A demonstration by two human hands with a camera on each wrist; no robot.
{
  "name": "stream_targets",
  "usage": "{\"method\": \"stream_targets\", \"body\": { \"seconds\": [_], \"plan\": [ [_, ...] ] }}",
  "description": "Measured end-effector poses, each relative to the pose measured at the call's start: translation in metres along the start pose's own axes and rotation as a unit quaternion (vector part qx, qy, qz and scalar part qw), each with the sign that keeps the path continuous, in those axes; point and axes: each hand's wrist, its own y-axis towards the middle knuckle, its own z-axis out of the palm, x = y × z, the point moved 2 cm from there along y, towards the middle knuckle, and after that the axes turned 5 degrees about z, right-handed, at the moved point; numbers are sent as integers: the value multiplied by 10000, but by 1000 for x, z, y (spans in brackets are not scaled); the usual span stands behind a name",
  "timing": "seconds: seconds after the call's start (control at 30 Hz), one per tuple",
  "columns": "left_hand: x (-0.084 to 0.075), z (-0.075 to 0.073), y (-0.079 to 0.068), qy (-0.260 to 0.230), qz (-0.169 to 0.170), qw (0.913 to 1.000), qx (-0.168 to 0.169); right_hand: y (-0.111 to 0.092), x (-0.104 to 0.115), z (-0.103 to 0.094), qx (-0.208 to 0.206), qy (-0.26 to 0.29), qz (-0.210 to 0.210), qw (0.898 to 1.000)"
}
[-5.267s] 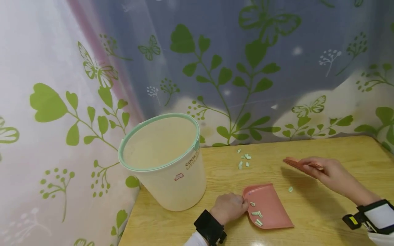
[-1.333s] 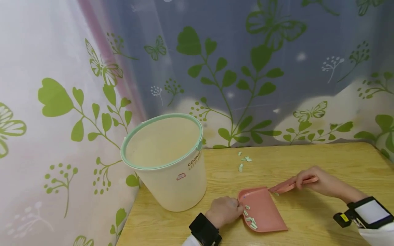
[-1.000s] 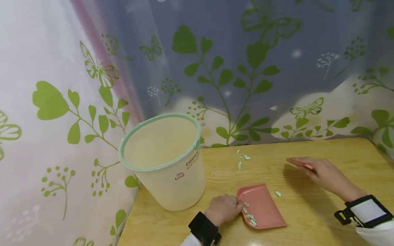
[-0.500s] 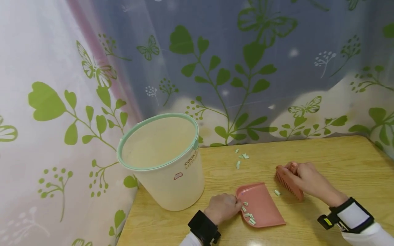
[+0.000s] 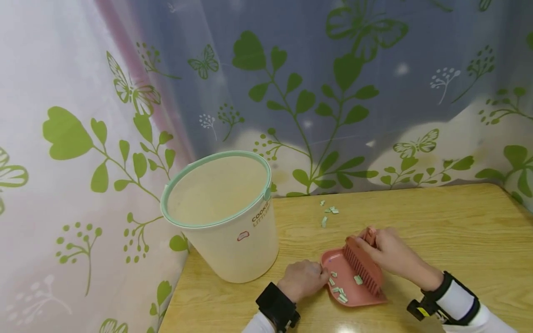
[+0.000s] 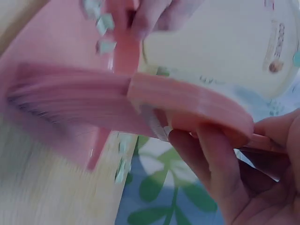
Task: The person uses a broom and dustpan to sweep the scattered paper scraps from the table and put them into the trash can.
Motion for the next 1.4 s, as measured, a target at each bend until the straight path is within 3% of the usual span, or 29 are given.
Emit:
{"method": "stream_targets", "body": {
  "seconds": [0.17, 0.33, 0.53, 0.7, 0.8, 0.9, 1.03, 1.23, 1.4],
  "plan": [
    [2, 1, -1, 63, 20, 10000, -21, -4, 13, 4, 399, 896, 136, 9951],
    [9, 2, -11, -265, 52, 9995, -186, -9, 8, -10, 38, 1411, 503, 9887],
    [24, 2, -32, -768, 20, 9963, -379, -22, -14, -27, -643, 1259, 663, 9877],
    [38, 3, -47, -1029, -29, 9938, -415, -41, -31, -34, -683, 1332, 981, 9838],
    [45, 4, -55, -1182, -133, 9921, -402, -51, -37, -38, -675, 1117, 1224, 9839],
    [51, 3, -59, -1318, -199, 9902, -416, -55, -41, -40, -771, 668, 1144, 9882],
    [55, -2, -58, -1079, -72, 9921, -641, -54, -44, -40, -828, 232, 999, 9913],
    [55, -14, -64, -669, -12, 9926, -1016, -52, -43, -40, -496, 401, 1193, 9908],
    [52, -33, -72, -540, -51, 9896, -1334, -51, -46, -41, -418, 396, 1243, 9906]
  ]
}}
